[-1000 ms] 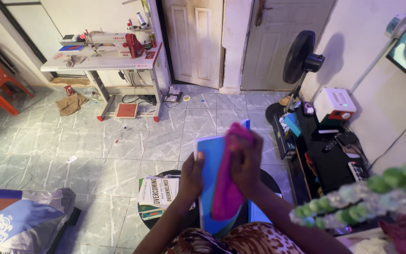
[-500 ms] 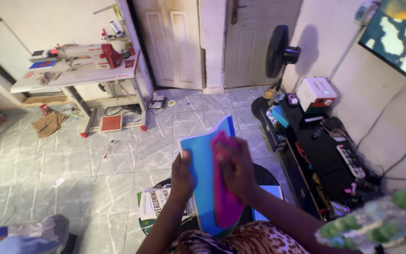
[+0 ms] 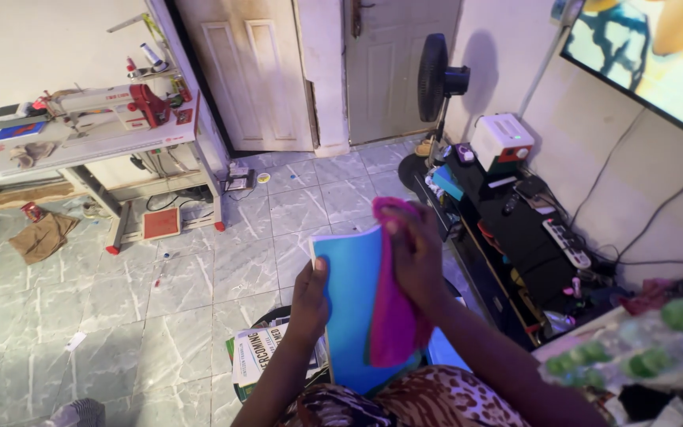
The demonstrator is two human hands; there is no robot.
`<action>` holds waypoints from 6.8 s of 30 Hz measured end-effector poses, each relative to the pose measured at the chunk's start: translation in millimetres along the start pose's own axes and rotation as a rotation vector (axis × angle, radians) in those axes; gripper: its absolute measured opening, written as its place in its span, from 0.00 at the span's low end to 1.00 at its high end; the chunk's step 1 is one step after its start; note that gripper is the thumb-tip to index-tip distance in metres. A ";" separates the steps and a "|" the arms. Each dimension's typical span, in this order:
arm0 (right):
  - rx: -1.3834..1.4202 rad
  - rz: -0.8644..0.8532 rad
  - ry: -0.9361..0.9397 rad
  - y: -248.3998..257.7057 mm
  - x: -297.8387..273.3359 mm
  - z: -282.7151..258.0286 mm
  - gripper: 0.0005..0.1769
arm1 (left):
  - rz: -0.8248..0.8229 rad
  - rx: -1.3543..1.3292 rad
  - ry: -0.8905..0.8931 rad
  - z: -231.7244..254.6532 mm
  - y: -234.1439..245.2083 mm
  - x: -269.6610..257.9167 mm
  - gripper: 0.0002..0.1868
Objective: Wipe down blue document folders using a pink cloth and organize them.
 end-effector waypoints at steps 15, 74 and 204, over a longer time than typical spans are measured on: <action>0.864 -0.228 -1.039 -18.3 -52.6 97.2 0.37 | -0.048 -0.105 0.052 16.0 -0.8 8.0 0.31; 0.141 -0.403 0.296 -26.3 -15.8 -0.7 0.18 | 0.119 -0.603 -0.023 -36.7 -20.6 -24.6 0.28; 1.211 -0.576 -1.274 -40.7 -116.7 156.8 0.35 | 0.220 -0.314 0.053 2.0 19.0 11.0 0.23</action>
Point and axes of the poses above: each hand's wrist, its own x-axis towards the middle knuckle, its own y-axis out of the back of the hand, z = x × y, the point moved 5 cm from there along x, towards the middle knuckle, and after that the axes turned 1 degree about -z, right-handed, at the moved point
